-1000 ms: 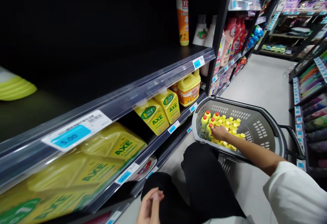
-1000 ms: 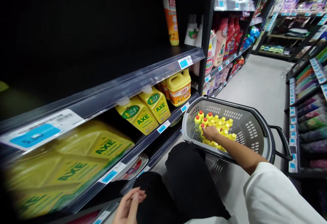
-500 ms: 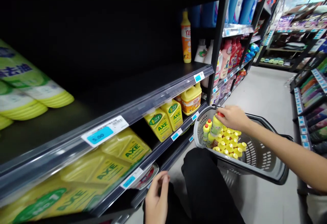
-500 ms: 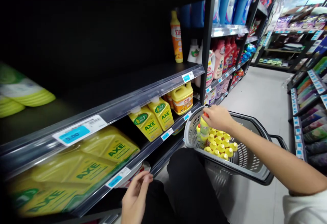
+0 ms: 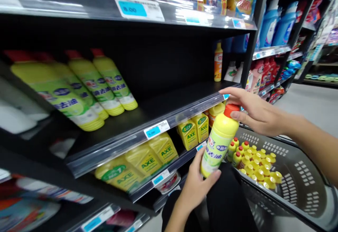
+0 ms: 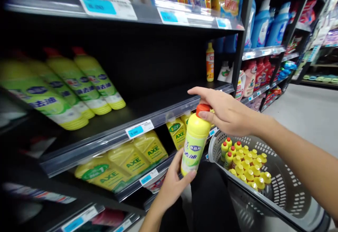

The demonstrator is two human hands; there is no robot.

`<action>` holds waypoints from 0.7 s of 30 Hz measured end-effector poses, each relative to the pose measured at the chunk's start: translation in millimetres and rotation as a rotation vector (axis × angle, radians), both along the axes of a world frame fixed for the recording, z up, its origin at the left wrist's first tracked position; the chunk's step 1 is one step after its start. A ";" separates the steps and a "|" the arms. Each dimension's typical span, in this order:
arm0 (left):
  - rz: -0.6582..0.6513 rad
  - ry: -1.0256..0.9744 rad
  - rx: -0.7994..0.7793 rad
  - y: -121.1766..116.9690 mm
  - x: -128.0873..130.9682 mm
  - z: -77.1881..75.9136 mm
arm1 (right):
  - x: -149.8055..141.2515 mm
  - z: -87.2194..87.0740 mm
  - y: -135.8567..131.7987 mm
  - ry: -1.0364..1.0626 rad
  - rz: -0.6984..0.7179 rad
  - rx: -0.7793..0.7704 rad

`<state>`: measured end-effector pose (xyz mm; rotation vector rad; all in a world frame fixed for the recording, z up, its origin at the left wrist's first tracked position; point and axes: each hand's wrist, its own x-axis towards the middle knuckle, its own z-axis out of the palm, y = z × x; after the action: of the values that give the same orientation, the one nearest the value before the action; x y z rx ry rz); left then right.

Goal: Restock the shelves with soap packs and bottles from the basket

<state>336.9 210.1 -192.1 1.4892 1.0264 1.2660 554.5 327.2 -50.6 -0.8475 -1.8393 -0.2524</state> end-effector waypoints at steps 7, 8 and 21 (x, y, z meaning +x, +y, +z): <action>0.032 -0.285 -0.145 -34.7 15.7 8.5 | -35.1 40.2 -22.0 -0.210 0.578 -0.493; 0.080 -0.281 -0.129 -36.1 16.2 8.2 | -37.7 44.4 -21.7 -0.221 0.614 -0.541; 0.735 0.172 0.069 -16.3 -27.4 17.0 | -114.0 -34.9 -36.1 0.163 0.807 -1.006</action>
<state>309.6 193.8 -175.0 1.3249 1.7589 1.6986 440.5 291.1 -85.6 -0.6378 -1.9550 1.2939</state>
